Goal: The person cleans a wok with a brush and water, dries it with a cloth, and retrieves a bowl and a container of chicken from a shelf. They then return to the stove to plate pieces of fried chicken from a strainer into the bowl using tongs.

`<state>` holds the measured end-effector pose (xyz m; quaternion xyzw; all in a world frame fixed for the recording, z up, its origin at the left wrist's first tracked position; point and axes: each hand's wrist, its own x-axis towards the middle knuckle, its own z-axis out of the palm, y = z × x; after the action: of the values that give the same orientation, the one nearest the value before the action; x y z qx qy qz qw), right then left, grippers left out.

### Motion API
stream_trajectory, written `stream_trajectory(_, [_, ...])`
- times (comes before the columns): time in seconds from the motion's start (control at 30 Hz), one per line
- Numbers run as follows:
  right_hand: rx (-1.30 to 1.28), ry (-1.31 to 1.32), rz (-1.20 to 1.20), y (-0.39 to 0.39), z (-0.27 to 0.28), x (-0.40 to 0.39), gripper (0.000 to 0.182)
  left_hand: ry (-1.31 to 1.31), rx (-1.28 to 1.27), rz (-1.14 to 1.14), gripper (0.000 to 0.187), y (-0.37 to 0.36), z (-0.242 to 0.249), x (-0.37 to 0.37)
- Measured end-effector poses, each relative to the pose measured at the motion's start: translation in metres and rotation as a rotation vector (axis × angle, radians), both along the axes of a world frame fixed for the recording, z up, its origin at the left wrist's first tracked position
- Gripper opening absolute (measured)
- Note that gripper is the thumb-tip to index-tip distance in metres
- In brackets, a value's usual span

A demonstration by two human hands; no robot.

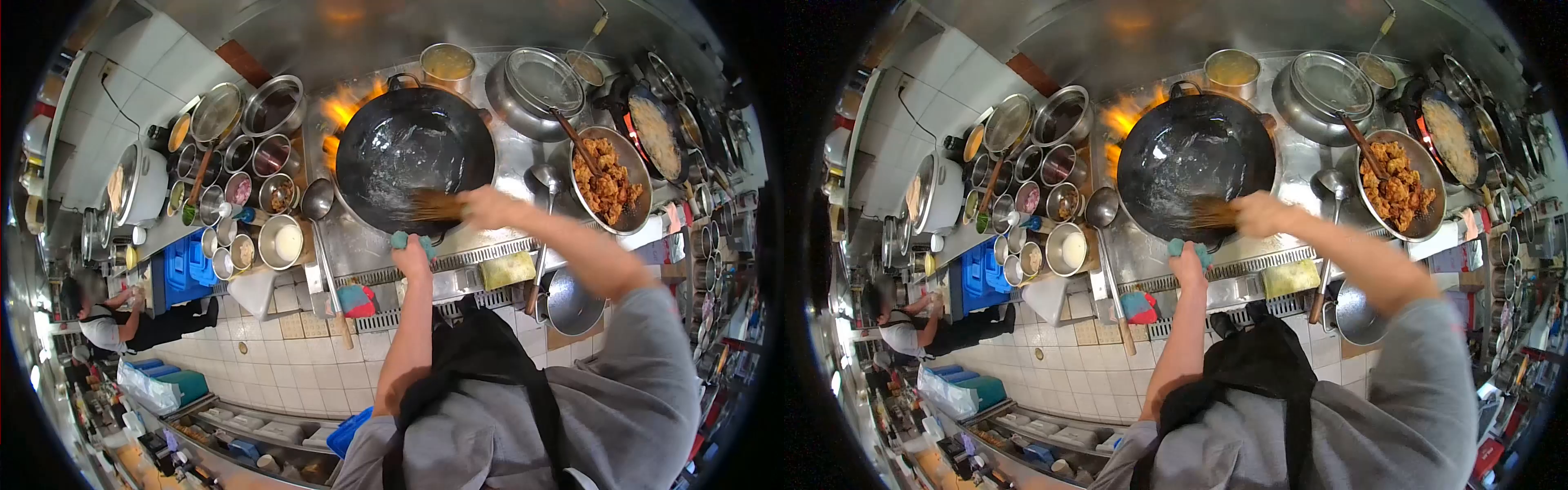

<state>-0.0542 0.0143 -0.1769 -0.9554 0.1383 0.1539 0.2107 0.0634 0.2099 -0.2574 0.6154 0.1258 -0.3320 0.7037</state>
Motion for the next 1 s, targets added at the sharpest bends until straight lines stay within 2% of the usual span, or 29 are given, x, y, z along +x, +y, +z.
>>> stream_trajectory(0.03, [0.041,0.228,-0.141,-0.019,0.052,-0.007,0.052,0.01,-0.007,0.005,0.023,0.003,-0.004,0.0])
stream_trajectory(0.1, [-0.188,0.27,-0.171,-0.077,0.089,0.0,0.033,0.024,-0.032,0.025,0.023,-0.001,-0.01,0.002])
stream_trajectory(0.13, [-0.323,0.2,-0.111,-0.105,0.087,0.021,0.029,0.02,-0.036,0.013,0.023,-0.002,-0.01,0.002])
stream_trajectory(0.17, [-0.429,0.202,-0.005,-0.141,0.058,0.056,0.027,0.013,-0.038,-0.001,0.023,-0.001,-0.008,0.003])
stream_trajectory(0.2, [-0.394,0.118,-0.049,-0.141,0.047,0.096,0.023,0.009,-0.039,-0.018,0.023,0.002,-0.006,0.002])
stream_trajectory(0.23, [-0.274,-0.065,-0.09,-0.15,-0.01,0.134,0.024,0.013,-0.044,-0.041,0.023,0.001,-0.002,0.001])
stream_trajectory(0.27, [-0.166,-0.24,-0.054,-0.134,-0.04,0.155,0.026,0.019,-0.048,-0.065,0.023,0.004,0.001,0.001])
stream_trajectory(0.3, [-0.179,-0.123,-0.18,-0.092,-0.043,0.162,0.029,0.019,-0.05,-0.09,0.024,0.005,0.003,0.004])
stream_trajectory(0.33, [-0.096,-0.098,-0.344,-0.046,-0.006,0.147,0.039,0.019,-0.052,-0.088,0.023,0.006,0.002,0.004])
stream_trajectory(0.37, [-0.02,-0.079,-0.326,-0.036,-0.033,0.141,0.051,0.026,-0.047,-0.086,0.023,0.01,-0.001,0.002])
stream_trajectory(0.43, [-0.003,-0.088,-0.43,-0.016,-0.037,0.13,0.052,0.009,-0.056,-0.094,0.021,0.005,0.001,0.007])
stream_trajectory(0.47, [0.014,-0.188,-0.509,-0.022,-0.031,0.135,0.05,0.001,-0.053,-0.102,0.019,0.007,0.0,0.004])
stream_trajectory(0.57, [0.352,-0.327,-0.813,-0.035,-0.034,0.176,0.045,0.032,-0.02,-0.051,0.017,0.004,0.009,-0.01])
stream_trajectory(0.63, [0.3,-0.393,-0.761,0.014,-0.055,0.17,0.043,0.036,0.03,-0.02,0.016,-0.002,0.012,-0.011])
stream_trajectory(0.67, [0.53,-0.198,-0.765,0.038,-0.021,0.156,0.045,0.029,0.082,-0.024,0.015,0.0,0.005,-0.012])
stream_trajectory(0.7, [0.222,-0.412,-0.632,0.037,-0.082,0.163,0.044,0.02,0.13,-0.026,0.014,-0.001,0.002,-0.009])
stream_trajectory(0.73, [0.269,-0.407,-0.685,0.009,-0.07,0.172,0.043,0.009,0.121,-0.047,0.015,-0.007,0.004,-0.005])
stream_trajectory(0.77, [0.33,-0.379,-0.744,-0.016,-0.053,0.175,0.042,0.014,0.135,-0.07,0.016,0.001,0.006,-0.008])
stream_trajectory(0.8, [0.653,-0.362,-0.968,-0.032,-0.026,0.177,0.041,0.017,0.138,-0.09,0.019,0.006,0.006,-0.011])
stream_trajectory(0.9, [0.682,-0.35,-0.877,0.017,-0.045,0.179,0.039,0.184,0.008,-0.059,0.035,0.024,0.008,-0.015])
stream_trajectory(0.93, [0.551,-0.344,-0.722,0.035,-0.043,0.162,0.04,0.156,0.061,-0.024,0.035,0.034,0.014,-0.018])
stream_trajectory(1.0, [0.28,-0.289,-0.4,0.05,-0.064,0.104,0.046,0.133,0.008,-0.089,0.035,0.079,0.011,-0.019])
